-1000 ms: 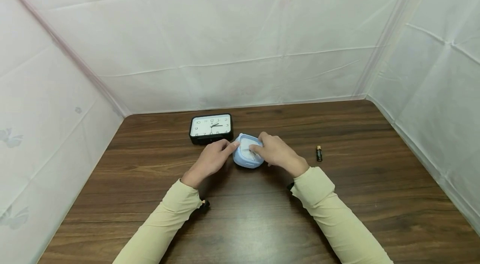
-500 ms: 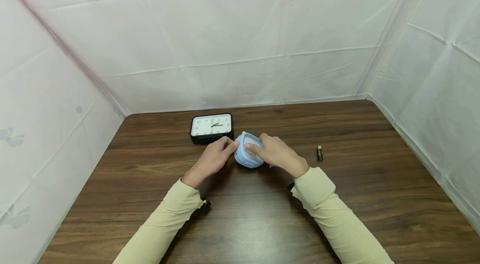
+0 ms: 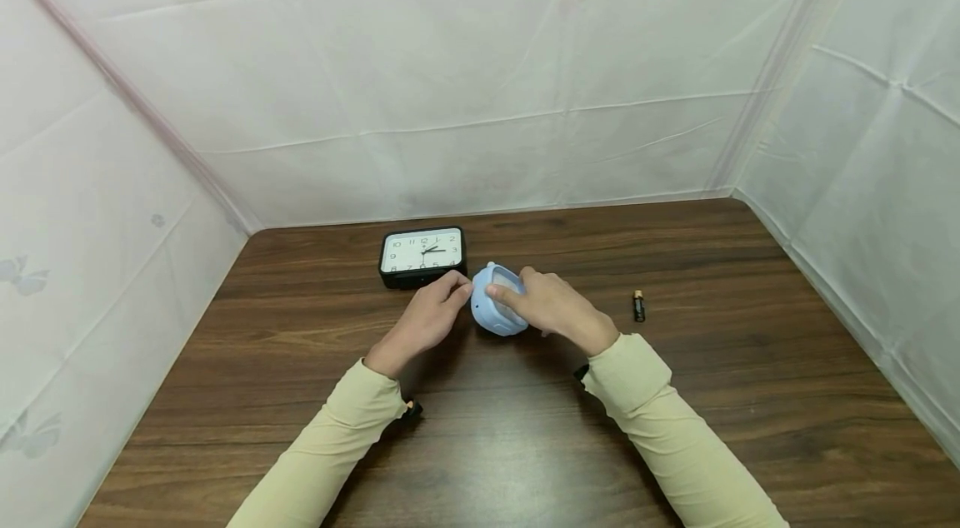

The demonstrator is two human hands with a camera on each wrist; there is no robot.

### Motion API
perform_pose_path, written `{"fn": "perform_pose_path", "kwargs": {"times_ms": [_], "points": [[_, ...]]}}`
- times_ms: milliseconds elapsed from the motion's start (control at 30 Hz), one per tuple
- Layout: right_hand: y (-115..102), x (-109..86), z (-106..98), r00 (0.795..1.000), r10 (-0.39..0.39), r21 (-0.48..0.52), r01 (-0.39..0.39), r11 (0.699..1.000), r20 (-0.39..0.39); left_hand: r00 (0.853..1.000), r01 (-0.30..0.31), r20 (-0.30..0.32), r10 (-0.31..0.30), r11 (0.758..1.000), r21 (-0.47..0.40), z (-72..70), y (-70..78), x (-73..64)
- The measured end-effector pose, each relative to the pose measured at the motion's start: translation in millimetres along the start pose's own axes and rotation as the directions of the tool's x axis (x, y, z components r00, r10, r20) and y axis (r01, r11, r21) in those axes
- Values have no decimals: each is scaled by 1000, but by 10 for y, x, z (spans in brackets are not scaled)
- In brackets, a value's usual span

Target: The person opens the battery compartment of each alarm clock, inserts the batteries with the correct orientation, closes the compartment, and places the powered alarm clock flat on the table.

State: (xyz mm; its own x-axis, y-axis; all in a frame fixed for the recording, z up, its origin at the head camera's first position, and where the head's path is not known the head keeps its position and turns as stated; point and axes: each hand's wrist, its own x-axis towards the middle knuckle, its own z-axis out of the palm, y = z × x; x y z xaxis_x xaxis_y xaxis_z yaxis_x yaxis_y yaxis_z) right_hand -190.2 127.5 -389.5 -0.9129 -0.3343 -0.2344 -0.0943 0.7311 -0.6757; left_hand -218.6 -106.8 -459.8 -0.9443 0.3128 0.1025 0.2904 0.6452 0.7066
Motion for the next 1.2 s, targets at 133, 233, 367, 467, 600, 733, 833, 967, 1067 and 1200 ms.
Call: {"fn": "perform_pose_path", "kwargs": {"times_ms": [133, 233, 367, 467, 600, 733, 833, 967, 1067, 1200], "points": [[-13, -21, -11, 1000, -4, -22, 4, 1000, 7, 1000, -17, 7, 17, 1000, -18, -84, 129, -76], [-38, -44, -14, 1000, -15, -77, 15, 997, 1, 1000, -14, 11, 14, 1000, -19, -174, 311, -157], [-96, -85, -8, 999, -33, -167, 28, 986, -25, 1000, 14, 23, -14, 1000, 10, -234, 486, -212], [-140, -117, 1, 999, -34, -207, 26, 978, -39, 999, 21, 45, -22, 999, 26, -232, 516, -221], [-180, -154, 15, 999, -23, -195, 13, 981, -49, 996, 22, 81, -24, 999, 25, -219, 531, -237], [-193, -177, 36, 998, -32, -138, 24, 990, -57, 995, 8, 102, -9, 1000, 18, -198, 527, -251], [-196, -172, 54, 998, -37, -105, 31, 994, -58, 994, -8, 108, 6, 1000, 23, -183, 519, -251], [-197, -150, 72, 997, -27, -91, 20, 996, -73, 993, -33, 112, 29, 999, 31, -180, 518, -250], [-194, -132, 81, 995, -25, -85, 17, 996, -98, 992, -38, 123, 34, 999, 35, -183, 521, -246], [-187, -113, 81, 994, -6, -55, 0, 998, -110, 988, -17, 152, 10, 999, 47, -177, 518, -238]]}}
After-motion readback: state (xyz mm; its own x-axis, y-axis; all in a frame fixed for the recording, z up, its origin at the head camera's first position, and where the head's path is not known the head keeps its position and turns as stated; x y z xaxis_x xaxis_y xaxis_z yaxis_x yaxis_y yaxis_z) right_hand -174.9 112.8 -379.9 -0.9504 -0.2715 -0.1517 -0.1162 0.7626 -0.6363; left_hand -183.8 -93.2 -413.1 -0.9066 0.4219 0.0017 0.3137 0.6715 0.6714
